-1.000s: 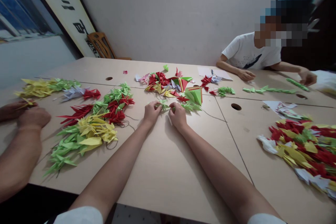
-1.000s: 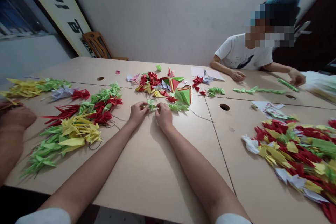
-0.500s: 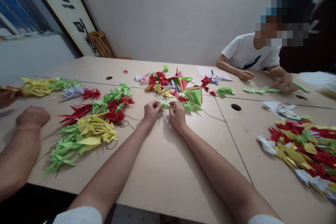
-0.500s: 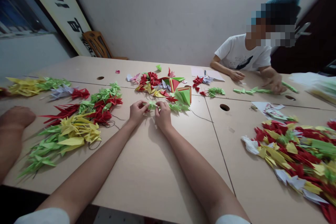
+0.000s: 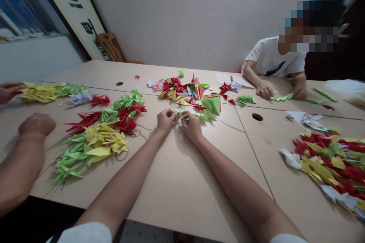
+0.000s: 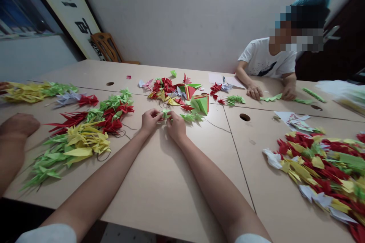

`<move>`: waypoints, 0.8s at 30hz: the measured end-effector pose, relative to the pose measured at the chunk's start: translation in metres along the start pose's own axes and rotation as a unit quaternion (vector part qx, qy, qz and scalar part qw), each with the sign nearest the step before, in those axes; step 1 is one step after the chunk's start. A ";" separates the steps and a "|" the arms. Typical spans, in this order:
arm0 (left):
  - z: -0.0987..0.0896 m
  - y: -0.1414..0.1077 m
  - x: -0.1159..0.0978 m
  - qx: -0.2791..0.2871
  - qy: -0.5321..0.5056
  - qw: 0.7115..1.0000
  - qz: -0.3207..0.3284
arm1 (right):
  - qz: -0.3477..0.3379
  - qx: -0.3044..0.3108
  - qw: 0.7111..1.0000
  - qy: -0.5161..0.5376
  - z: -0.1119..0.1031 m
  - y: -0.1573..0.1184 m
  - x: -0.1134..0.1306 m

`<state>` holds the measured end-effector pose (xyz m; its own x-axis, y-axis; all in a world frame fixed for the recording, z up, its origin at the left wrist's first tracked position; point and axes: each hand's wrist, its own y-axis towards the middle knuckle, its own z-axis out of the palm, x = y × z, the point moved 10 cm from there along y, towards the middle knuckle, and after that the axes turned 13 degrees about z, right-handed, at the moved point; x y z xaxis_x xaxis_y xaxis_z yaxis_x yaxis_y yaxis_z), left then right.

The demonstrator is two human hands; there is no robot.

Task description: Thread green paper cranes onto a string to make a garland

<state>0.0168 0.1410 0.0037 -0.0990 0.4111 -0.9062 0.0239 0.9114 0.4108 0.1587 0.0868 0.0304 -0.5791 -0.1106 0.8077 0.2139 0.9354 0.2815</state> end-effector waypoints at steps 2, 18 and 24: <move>0.000 0.000 0.002 -0.005 -0.014 1.000 -0.011 | -0.003 -0.010 1.000 0.030 -0.004 0.000 0.002; 0.007 0.000 0.001 0.011 -0.098 0.995 -0.029 | -0.006 -0.059 0.996 0.067 -0.018 0.001 0.000; 0.008 0.001 0.002 0.016 -0.099 0.995 -0.017 | 0.010 -0.060 0.996 0.060 -0.018 0.003 -0.003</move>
<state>0.0247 0.1433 0.0011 0.0984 0.3720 -0.9230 0.0553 0.9240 0.3783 0.1754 0.0836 0.0384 -0.4763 -0.1381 0.8684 0.3218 0.8917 0.3183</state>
